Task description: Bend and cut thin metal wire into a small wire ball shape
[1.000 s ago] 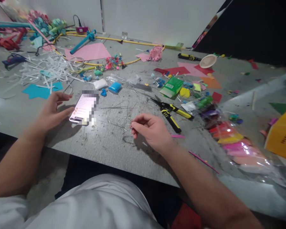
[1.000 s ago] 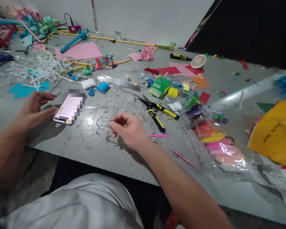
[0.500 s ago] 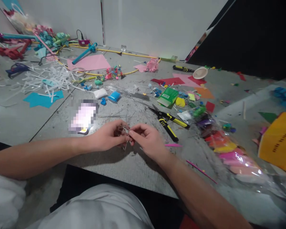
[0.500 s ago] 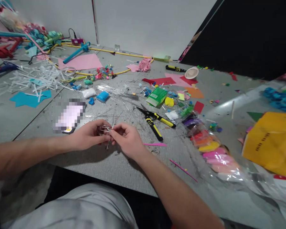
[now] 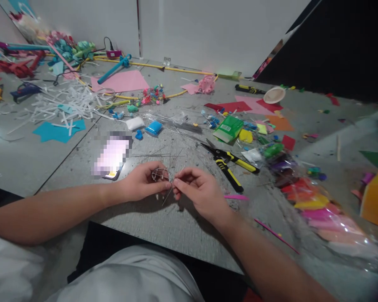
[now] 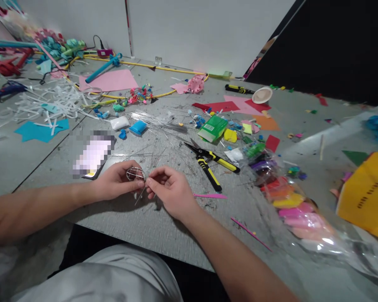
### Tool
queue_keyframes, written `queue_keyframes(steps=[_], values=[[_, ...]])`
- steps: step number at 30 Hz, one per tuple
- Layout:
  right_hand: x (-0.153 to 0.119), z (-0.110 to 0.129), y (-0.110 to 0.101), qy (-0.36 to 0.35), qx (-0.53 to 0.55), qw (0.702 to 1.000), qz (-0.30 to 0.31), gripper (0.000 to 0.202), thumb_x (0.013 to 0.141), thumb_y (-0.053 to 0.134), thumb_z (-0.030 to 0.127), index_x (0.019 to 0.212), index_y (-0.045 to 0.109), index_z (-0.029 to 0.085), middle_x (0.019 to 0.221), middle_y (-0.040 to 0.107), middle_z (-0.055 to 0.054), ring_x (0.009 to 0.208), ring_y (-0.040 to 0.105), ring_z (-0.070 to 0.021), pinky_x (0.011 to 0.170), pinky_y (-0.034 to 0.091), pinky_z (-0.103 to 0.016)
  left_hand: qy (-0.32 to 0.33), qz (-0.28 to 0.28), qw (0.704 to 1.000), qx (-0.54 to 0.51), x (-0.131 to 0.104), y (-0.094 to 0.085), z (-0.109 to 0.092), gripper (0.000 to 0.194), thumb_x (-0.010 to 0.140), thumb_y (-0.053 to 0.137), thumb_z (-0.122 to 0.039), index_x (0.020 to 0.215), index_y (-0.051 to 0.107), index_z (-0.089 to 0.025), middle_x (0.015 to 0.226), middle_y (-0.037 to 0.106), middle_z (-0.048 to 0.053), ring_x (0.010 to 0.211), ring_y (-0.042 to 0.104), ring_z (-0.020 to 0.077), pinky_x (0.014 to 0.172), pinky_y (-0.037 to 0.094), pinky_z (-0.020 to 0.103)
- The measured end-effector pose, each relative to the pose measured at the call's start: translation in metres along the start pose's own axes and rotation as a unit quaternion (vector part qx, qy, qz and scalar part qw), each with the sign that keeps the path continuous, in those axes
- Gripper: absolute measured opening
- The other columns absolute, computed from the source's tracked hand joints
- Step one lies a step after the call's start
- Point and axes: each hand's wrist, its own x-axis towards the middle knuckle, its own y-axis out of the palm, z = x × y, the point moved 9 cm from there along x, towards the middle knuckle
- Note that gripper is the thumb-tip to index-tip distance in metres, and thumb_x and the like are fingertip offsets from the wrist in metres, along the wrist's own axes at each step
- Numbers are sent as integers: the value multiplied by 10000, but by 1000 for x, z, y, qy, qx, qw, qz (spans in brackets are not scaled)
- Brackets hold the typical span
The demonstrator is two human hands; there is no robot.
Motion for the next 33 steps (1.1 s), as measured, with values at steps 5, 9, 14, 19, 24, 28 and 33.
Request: queue_keyframes(steps=[5,9,14,19,24,28,33], values=[[1,1,-2,-9,8,1000,-7,441,666,1201,314,831,793,290,714,814,33,610,740,-180,667,736,-344,-35,-1,999,-29,0,1,7,555,881,1222,-525,1058,771,-255,908,835,45,794,778,214,744,622,373],[1,3,0,-21,-12,1000,-6,444,661,1204,355,829,796,303,755,797,38,634,738,-194,685,764,-387,-61,2,997,-56,0,4,11,615,796,1273,-501,1054,773,-255,914,857,47,793,814,216,730,641,353],[2,2,-2,-37,-19,999,-9,450,651,1213,390,837,817,284,801,781,32,698,715,-184,722,736,-376,-78,19,994,-79,2,8,10,548,809,1271,-418,1046,811,-239,892,889,61,764,813,198,735,646,333],[0,0,-7,-56,-48,997,-17,375,668,1195,327,858,872,301,853,832,17,794,770,-213,842,730,-403,-100,26,991,-83,1,8,10,501,813,1268,-439,1019,868,-218,826,879,78,709,800,197,707,621,325],[-3,6,-7,-67,-105,992,-4,272,733,1153,309,882,928,336,919,902,-9,897,847,-274,917,735,-462,-95,42,992,-77,1,11,6,449,833,1260,-436,1000,909,-211,810,874,87,702,788,194,657,554,306],[-3,10,-6,-70,-84,994,8,257,737,1155,302,857,929,324,877,888,0,840,811,-239,878,708,-416,-100,57,989,-89,2,16,2,412,871,1235,-440,977,910,-211,801,843,64,698,763,165,655,532,291],[1,14,-7,-91,-85,992,8,264,767,1162,382,866,930,302,798,841,16,750,743,-205,826,700,-387,-159,43,981,-98,-1,21,0,431,894,1204,-451,1009,881,-191,836,830,19,685,754,130,641,554,255]])
